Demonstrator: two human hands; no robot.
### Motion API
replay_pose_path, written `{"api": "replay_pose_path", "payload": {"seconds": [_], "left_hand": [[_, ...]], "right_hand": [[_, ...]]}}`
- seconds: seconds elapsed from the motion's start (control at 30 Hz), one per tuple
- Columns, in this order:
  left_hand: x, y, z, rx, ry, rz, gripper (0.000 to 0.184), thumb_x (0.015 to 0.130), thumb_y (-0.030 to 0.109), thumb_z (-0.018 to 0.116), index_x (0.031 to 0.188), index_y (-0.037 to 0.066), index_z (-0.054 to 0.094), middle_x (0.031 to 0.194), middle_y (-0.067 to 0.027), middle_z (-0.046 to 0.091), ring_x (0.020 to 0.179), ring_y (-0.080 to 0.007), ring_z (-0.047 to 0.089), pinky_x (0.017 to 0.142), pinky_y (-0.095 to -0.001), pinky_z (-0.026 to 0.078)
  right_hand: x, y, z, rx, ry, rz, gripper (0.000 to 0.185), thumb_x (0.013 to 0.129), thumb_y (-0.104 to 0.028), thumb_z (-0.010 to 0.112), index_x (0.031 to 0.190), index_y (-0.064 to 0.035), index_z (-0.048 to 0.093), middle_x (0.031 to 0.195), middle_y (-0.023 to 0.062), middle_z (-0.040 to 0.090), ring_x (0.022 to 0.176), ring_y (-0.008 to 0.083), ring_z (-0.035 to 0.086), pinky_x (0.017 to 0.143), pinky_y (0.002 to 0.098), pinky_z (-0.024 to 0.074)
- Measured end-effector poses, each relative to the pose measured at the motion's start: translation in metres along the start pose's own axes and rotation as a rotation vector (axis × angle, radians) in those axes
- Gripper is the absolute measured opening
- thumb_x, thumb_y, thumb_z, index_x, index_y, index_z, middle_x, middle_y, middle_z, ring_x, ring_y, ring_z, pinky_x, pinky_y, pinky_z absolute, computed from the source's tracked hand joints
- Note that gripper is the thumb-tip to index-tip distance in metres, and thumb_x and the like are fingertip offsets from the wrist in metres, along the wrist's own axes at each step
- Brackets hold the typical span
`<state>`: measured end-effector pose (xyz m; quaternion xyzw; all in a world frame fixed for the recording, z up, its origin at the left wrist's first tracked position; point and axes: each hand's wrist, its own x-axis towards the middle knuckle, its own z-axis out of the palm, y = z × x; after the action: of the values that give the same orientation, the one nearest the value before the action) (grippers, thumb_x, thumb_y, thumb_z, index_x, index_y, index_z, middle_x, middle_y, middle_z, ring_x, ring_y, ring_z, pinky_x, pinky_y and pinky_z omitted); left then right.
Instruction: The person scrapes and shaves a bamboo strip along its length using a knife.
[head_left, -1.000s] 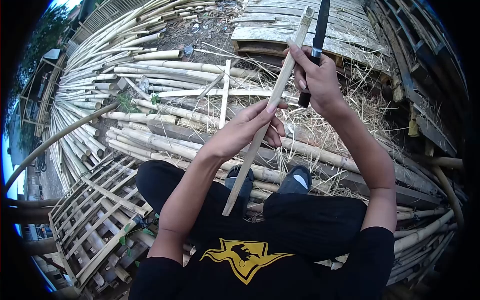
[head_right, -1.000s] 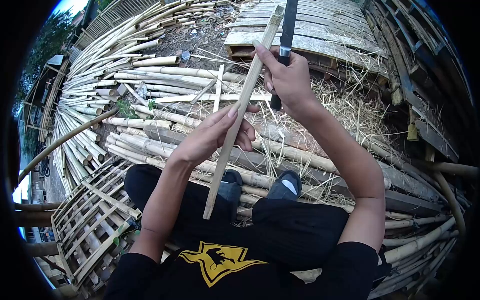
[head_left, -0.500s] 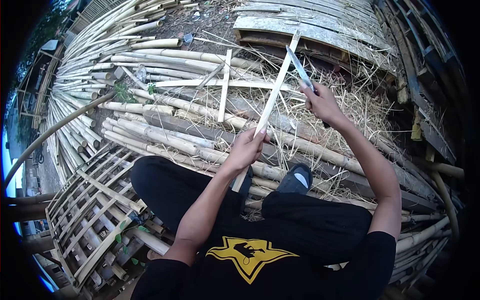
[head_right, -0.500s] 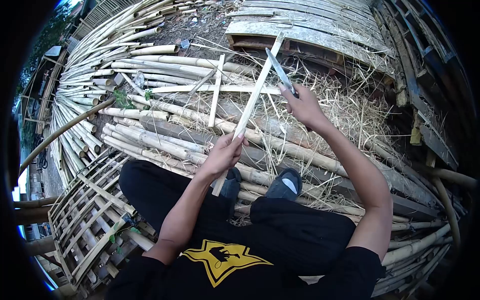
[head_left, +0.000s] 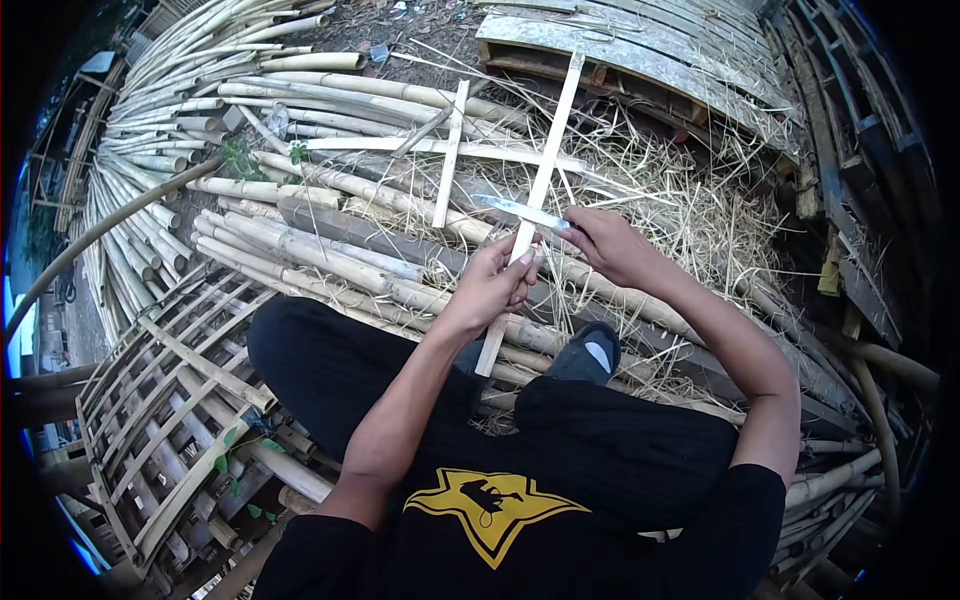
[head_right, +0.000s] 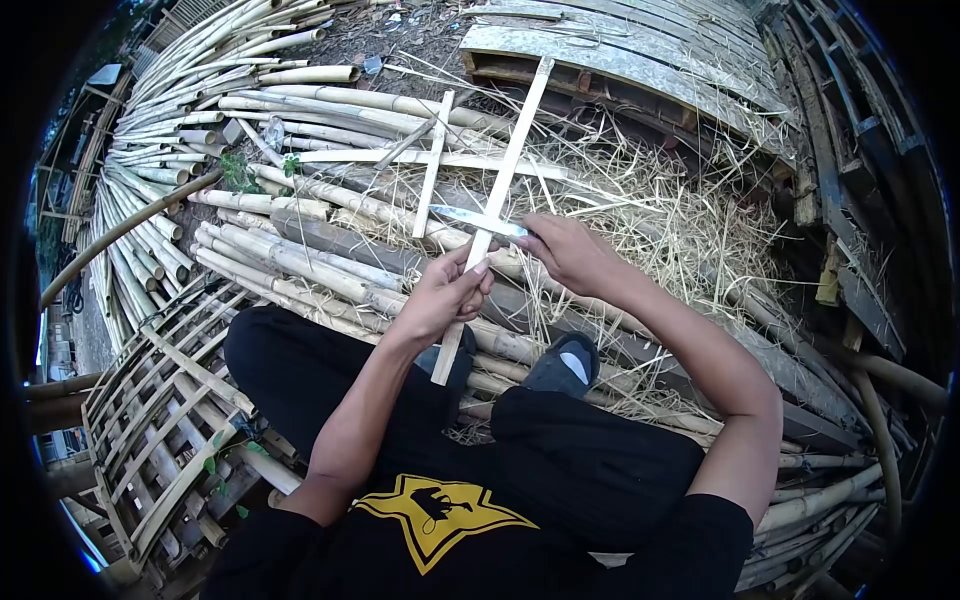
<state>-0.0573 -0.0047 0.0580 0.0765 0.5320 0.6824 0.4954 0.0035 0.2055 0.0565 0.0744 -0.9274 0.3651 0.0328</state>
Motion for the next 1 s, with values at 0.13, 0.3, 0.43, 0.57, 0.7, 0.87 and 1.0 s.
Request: {"api": "replay_pose_path", "payload": {"seconds": [0.13, 0.3, 0.43, 0.57, 0.7, 0.87, 1.0], "left_hand": [[-0.002, 0.004, 0.002, 0.101, 0.000, 0.024, 0.043, 0.100, 0.015, 0.044, 0.142, 0.010, 0.036, 0.075, 0.0004, 0.048, 0.048, -0.0025, 0.036, 0.042, -0.0172, 0.029], [-0.001, -0.001, 0.001, 0.032, 0.089, -0.063, 0.036, 0.101, 0.022, 0.042, 0.134, 0.008, 0.042, 0.070, 0.0031, 0.045, 0.044, -0.0013, 0.030, 0.037, -0.0173, 0.024], [0.006, -0.009, 0.000, 0.174, 0.082, -0.005, 0.025, 0.102, 0.023, 0.041, 0.119, 0.006, 0.049, 0.066, 0.0041, 0.043, 0.043, -0.0004, 0.028, 0.037, -0.0171, 0.021], [0.006, -0.007, -0.002, 0.031, -0.006, -0.055, 0.020, 0.102, 0.023, 0.042, 0.105, 0.005, 0.049, 0.062, 0.0049, 0.038, 0.042, -0.0012, 0.025, 0.036, -0.0184, 0.019], [0.004, -0.001, -0.003, -0.137, -0.104, -0.074, 0.019, 0.101, 0.023, 0.044, 0.102, 0.004, 0.048, 0.061, 0.0046, 0.034, 0.042, -0.0027, 0.024, 0.036, -0.0201, 0.017], [0.002, -0.001, 0.003, -0.091, -0.026, -0.052, 0.016, 0.101, 0.020, 0.045, 0.103, 0.004, 0.048, 0.061, 0.0044, 0.034, 0.043, -0.0030, 0.024, 0.036, -0.0208, 0.017], [0.001, -0.002, 0.003, 0.017, -0.043, -0.037, 0.015, 0.100, 0.019, 0.045, 0.104, 0.004, 0.047, 0.061, 0.0048, 0.034, 0.043, -0.0027, 0.025, 0.036, -0.0207, 0.018]], "right_hand": [[-0.002, -0.001, -0.004, -0.015, -0.059, 0.252, 0.031, 0.098, -0.033, 0.044, 0.092, -0.0035, 0.048, 0.059, 0.0198, 0.053, 0.058, 0.0413, 0.054, 0.056, 0.0494, 0.0406], [-0.001, -0.009, -0.003, -0.085, -0.116, 0.239, 0.031, 0.098, -0.032, 0.044, 0.089, -0.0034, 0.048, 0.058, 0.0196, 0.051, 0.055, 0.0401, 0.052, 0.053, 0.0481, 0.0394], [-0.001, -0.009, 0.004, -0.054, -0.176, 0.166, 0.036, 0.099, -0.038, 0.039, 0.108, -0.0057, 0.052, 0.059, 0.0209, 0.055, 0.059, 0.0413, 0.057, 0.056, 0.0504, 0.0448], [-0.004, -0.009, 0.009, -0.072, -0.233, 0.216, 0.037, 0.099, -0.037, 0.038, 0.118, -0.0082, 0.050, 0.058, 0.0199, 0.055, 0.059, 0.0404, 0.059, 0.057, 0.0503, 0.0464], [-0.004, -0.005, 0.005, -0.048, -0.184, 0.132, 0.035, 0.099, -0.036, 0.039, 0.117, -0.0079, 0.050, 0.057, 0.0195, 0.055, 0.057, 0.0403, 0.058, 0.056, 0.0498, 0.0467], [-0.008, -0.008, 0.014, 0.020, -0.154, 0.150, 0.029, 0.098, -0.029, 0.044, 0.083, -0.0048, 0.050, 0.051, 0.0169, 0.047, 0.048, 0.0383, 0.050, 0.049, 0.0466, 0.0394], [-0.010, 0.006, 0.018, -0.002, -0.119, 0.061, 0.030, 0.097, -0.032, 0.045, 0.083, -0.0059, 0.051, 0.051, 0.0167, 0.048, 0.048, 0.0384, 0.051, 0.049, 0.0461, 0.0399]]}}
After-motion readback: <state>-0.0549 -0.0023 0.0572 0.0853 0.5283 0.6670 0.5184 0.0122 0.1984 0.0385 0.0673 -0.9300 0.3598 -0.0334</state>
